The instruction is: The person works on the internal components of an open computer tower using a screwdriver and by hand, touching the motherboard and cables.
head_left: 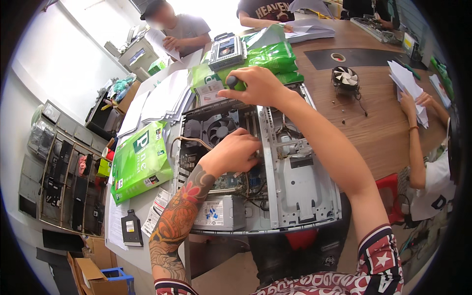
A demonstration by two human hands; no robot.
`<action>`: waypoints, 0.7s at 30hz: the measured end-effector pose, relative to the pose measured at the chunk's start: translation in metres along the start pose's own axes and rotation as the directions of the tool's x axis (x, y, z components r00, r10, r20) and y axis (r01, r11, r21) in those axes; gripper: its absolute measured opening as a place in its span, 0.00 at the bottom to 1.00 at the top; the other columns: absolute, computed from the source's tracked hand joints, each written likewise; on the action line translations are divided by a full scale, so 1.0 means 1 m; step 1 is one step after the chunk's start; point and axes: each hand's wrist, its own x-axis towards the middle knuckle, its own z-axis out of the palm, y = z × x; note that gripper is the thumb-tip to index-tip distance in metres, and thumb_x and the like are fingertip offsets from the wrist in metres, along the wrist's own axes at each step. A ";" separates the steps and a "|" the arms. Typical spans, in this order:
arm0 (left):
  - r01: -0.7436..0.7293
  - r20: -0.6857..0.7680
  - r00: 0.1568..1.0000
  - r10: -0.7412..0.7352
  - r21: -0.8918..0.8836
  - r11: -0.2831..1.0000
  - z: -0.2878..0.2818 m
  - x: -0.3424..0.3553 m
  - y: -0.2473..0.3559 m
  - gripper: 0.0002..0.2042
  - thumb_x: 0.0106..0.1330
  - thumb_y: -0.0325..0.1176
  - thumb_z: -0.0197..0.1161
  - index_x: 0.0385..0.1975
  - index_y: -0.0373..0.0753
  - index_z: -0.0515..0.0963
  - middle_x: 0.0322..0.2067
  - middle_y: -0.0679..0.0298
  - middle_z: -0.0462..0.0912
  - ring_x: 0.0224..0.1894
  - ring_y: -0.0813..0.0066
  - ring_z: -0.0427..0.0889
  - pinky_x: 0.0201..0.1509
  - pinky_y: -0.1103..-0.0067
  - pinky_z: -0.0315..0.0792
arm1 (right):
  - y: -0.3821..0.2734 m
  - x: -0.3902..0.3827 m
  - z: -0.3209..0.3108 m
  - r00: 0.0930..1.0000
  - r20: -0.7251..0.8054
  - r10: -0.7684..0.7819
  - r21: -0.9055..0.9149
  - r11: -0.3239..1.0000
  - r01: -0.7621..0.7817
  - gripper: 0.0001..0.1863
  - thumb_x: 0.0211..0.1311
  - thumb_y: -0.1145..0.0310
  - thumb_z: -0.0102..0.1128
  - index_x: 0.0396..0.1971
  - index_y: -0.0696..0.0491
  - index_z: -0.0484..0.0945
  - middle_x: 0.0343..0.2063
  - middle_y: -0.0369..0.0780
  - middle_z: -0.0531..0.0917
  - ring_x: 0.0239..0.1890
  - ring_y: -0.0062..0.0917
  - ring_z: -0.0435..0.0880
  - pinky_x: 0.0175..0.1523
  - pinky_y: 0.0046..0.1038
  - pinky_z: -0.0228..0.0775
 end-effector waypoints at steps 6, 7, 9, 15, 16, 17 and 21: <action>0.035 -0.023 0.999 -0.035 -0.010 0.999 -0.002 0.001 0.004 0.10 0.55 0.33 0.66 0.33 0.36 0.79 0.28 0.60 0.81 0.37 0.60 0.81 0.57 0.70 0.69 | -0.004 0.000 -0.004 0.998 0.040 0.038 0.018 0.999 -0.039 0.34 0.59 0.34 0.60 0.31 0.56 0.82 0.26 0.47 0.85 0.33 0.44 0.85 0.42 0.41 0.76; 0.034 -0.003 0.999 -0.034 0.003 0.999 -0.002 0.002 0.003 0.09 0.55 0.33 0.66 0.32 0.36 0.79 0.27 0.60 0.81 0.36 0.60 0.81 0.57 0.70 0.69 | -0.004 0.000 -0.005 0.999 0.036 0.039 0.014 0.999 -0.040 0.33 0.59 0.34 0.61 0.32 0.56 0.83 0.27 0.47 0.85 0.34 0.44 0.85 0.42 0.41 0.76; 0.037 0.022 0.999 -0.037 0.019 0.999 -0.002 0.001 0.001 0.09 0.55 0.33 0.66 0.32 0.36 0.78 0.27 0.61 0.81 0.36 0.60 0.80 0.57 0.70 0.69 | -0.006 0.000 -0.007 0.999 0.030 0.040 0.015 0.999 -0.040 0.33 0.59 0.34 0.61 0.33 0.56 0.83 0.27 0.47 0.85 0.34 0.44 0.85 0.42 0.41 0.76; 0.009 -0.028 1.000 -0.010 -0.040 0.999 0.000 0.001 0.000 0.09 0.54 0.32 0.66 0.31 0.36 0.78 0.26 0.61 0.81 0.35 0.59 0.80 0.56 0.70 0.69 | -0.005 0.000 -0.007 0.993 0.082 0.081 0.006 0.997 -0.082 0.33 0.59 0.35 0.61 0.34 0.56 0.83 0.29 0.47 0.85 0.35 0.44 0.85 0.43 0.40 0.76; 0.029 0.002 1.000 -0.029 -0.029 0.999 0.000 0.003 0.000 0.09 0.53 0.32 0.66 0.31 0.36 0.78 0.26 0.61 0.81 0.36 0.59 0.80 0.56 0.70 0.69 | -0.002 0.000 -0.007 0.995 0.074 0.066 0.002 0.998 -0.067 0.33 0.59 0.35 0.61 0.34 0.57 0.83 0.29 0.47 0.85 0.35 0.44 0.85 0.43 0.41 0.76; 0.047 0.035 0.998 -0.046 -0.014 0.999 -0.001 0.004 0.000 0.09 0.52 0.32 0.66 0.30 0.36 0.78 0.26 0.61 0.81 0.36 0.59 0.80 0.57 0.70 0.69 | -0.001 0.000 -0.006 0.997 0.061 0.052 -0.001 0.999 -0.052 0.33 0.59 0.35 0.61 0.34 0.57 0.83 0.29 0.48 0.85 0.35 0.44 0.85 0.43 0.41 0.76; 0.070 0.035 0.997 -0.069 -0.029 0.997 0.001 0.003 0.000 0.09 0.51 0.32 0.66 0.29 0.36 0.78 0.26 0.61 0.81 0.36 0.58 0.80 0.57 0.70 0.68 | 0.001 -0.001 0.002 0.995 -0.089 -0.033 -0.007 0.999 0.033 0.28 0.59 0.42 0.67 0.27 0.57 0.80 0.21 0.46 0.82 0.25 0.42 0.82 0.36 0.37 0.73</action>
